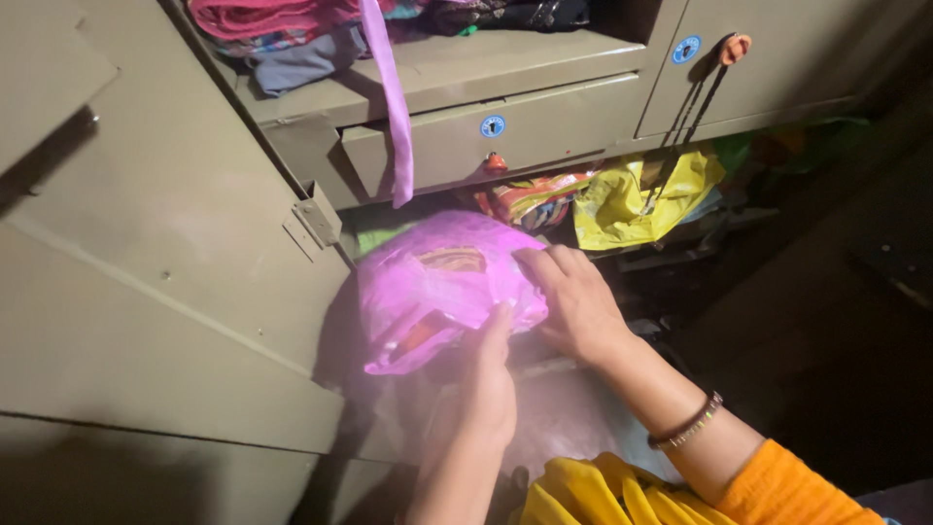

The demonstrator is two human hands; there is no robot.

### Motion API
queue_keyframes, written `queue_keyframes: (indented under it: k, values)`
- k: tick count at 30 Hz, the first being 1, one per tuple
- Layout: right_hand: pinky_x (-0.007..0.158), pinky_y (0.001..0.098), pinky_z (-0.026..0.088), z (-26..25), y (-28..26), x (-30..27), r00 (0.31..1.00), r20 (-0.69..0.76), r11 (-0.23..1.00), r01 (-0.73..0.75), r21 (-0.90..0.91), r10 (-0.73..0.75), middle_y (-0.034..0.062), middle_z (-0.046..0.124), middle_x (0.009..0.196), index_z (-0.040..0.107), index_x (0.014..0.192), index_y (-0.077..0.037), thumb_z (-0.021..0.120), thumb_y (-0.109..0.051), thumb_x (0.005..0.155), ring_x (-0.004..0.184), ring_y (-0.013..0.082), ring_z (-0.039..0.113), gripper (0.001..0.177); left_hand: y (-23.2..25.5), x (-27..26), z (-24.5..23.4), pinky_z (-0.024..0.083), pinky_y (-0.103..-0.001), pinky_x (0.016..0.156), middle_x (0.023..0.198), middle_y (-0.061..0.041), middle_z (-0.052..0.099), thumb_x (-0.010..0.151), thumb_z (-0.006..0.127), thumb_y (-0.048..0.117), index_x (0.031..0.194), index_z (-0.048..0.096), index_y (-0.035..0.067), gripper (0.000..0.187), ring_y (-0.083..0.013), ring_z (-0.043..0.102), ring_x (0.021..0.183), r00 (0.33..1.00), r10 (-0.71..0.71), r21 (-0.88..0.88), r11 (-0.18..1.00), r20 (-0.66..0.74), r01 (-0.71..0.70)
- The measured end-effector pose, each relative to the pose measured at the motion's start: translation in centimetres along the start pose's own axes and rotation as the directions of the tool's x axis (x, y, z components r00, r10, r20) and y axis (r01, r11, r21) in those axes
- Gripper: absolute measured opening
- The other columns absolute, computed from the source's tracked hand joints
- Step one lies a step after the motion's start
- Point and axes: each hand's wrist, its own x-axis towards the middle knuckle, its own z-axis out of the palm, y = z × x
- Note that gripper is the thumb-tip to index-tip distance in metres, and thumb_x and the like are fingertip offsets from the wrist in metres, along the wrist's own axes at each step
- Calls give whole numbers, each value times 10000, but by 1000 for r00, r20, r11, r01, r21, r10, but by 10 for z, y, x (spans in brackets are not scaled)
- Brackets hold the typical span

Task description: The person takes various clothes and items out of a metal locker, places them into plastic bags and stacks them on a nearby surface.

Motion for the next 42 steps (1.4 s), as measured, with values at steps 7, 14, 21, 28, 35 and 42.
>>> queue_keyframes:
  k: [7, 14, 21, 28, 35, 42]
  values:
    - [974, 467, 450, -4, -25, -26, 908, -291, 943, 328, 53, -300, 193, 582, 1298, 528, 1346, -77, 759, -98, 560, 1185, 402, 553, 820, -1, -30, -8, 380, -367, 1007, 1017, -78, 731, 947, 588, 286, 1078, 698, 34, 305, -169, 625, 1058, 991, 11, -37, 999, 135, -6]
    - [857, 418, 536, 17, -6, -47, 994, 77, 970, -92, 225, 77, 110, 644, 1033, 566, 1258, -150, 789, -145, 631, 1018, 334, 644, 665, -5, -27, -9, 425, -346, 955, 916, -69, 733, 945, 597, 282, 951, 683, 44, 253, -163, 633, 967, 954, -60, 211, 977, 293, -3]
    - [876, 415, 570, 28, 32, -97, 879, 284, 888, -435, 151, 382, 132, 705, 1085, 587, 1211, -159, 719, -151, 635, 1016, 364, 689, 591, -39, -28, 0, 501, -329, 914, 914, -78, 715, 949, 581, 256, 1028, 653, 93, 195, -174, 660, 918, 867, -265, 275, 949, 422, 156]
    - [894, 397, 566, 7, 54, -142, 814, 123, 753, -574, 321, 568, 149, 758, 1126, 642, 1319, -222, 674, -224, 758, 1053, 340, 733, 562, -60, -36, 39, 480, -334, 985, 1065, -49, 661, 968, 664, 232, 1125, 627, 60, 236, -142, 622, 1034, 737, -259, 378, 926, 625, 4]
    - [881, 408, 553, -64, 61, -188, 759, -93, 748, -601, 280, 645, 167, 755, 1109, 608, 1352, -211, 770, -218, 693, 1034, 356, 717, 678, -77, -48, 52, 519, -393, 857, 1001, -146, 712, 904, 722, 331, 1001, 728, 43, 303, -258, 667, 955, 678, 131, 570, 441, 723, -693]
    - [912, 317, 549, -110, 71, -273, 705, -202, 679, -501, 537, 680, 69, 788, 1056, 657, 1276, -79, 771, -87, 682, 993, 162, 711, 606, -214, 20, -48, 532, -425, 943, 1224, -177, 619, 961, 643, 402, 1209, 601, 0, 474, -288, 651, 1087, 903, -364, 438, 867, 228, 239]
